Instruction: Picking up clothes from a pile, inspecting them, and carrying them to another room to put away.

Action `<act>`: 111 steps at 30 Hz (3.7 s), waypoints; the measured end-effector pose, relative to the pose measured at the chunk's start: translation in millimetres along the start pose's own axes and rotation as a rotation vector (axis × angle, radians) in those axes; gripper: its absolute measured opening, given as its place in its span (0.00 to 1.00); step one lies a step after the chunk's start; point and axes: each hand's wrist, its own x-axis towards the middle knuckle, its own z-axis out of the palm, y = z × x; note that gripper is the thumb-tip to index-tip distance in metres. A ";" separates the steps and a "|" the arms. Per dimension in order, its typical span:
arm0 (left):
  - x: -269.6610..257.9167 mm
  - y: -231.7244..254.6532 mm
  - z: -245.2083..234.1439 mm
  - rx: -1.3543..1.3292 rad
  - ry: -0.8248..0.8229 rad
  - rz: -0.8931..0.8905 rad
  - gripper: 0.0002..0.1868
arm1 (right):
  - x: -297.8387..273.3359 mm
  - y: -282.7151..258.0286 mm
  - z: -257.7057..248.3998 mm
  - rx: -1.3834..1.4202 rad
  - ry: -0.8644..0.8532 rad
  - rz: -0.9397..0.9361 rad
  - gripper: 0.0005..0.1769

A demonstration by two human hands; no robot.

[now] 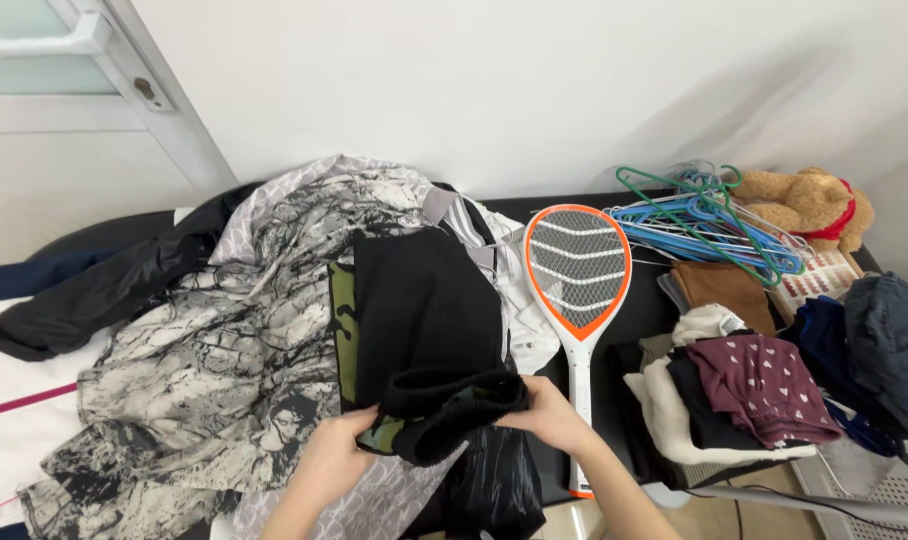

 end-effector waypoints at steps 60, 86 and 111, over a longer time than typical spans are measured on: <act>52.7 24.5 -36.2 -0.305 0.042 -0.576 0.27 | 36.2 -34.7 38.7 0.226 0.385 0.580 0.27; 69.8 190.9 17.4 -0.167 0.009 -0.006 0.17 | -91.6 -21.6 -90.9 0.141 0.763 0.092 0.13; 109.9 460.3 244.4 -0.277 -0.028 0.263 0.19 | -242.9 36.1 -397.4 -0.065 1.046 -0.102 0.16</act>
